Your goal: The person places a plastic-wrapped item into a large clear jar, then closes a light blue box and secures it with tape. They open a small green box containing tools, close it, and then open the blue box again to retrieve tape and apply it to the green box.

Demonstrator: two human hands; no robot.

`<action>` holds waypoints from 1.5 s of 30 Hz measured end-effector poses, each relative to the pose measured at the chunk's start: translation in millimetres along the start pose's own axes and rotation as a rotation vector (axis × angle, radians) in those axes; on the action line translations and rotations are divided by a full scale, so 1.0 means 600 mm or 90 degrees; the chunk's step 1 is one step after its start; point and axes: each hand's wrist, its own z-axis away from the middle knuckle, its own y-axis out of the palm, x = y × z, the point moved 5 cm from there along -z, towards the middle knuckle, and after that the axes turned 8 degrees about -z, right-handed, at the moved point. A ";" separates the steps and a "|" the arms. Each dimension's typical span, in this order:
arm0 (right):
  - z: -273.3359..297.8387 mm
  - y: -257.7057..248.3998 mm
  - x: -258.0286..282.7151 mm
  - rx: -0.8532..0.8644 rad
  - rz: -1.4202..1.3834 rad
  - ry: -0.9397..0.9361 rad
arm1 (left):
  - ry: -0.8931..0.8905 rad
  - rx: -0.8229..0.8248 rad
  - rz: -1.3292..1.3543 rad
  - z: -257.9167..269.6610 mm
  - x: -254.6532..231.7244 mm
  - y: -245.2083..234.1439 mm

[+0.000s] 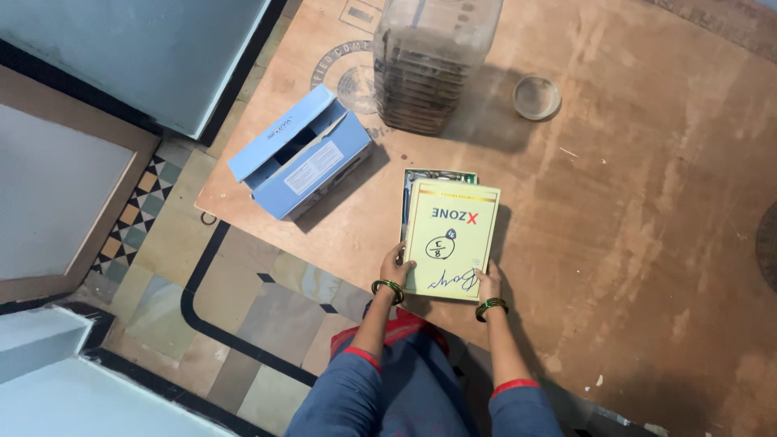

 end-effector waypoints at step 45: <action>-0.247 0.105 0.025 0.120 0.637 0.009 | -0.116 0.023 -0.458 -0.249 -0.062 0.034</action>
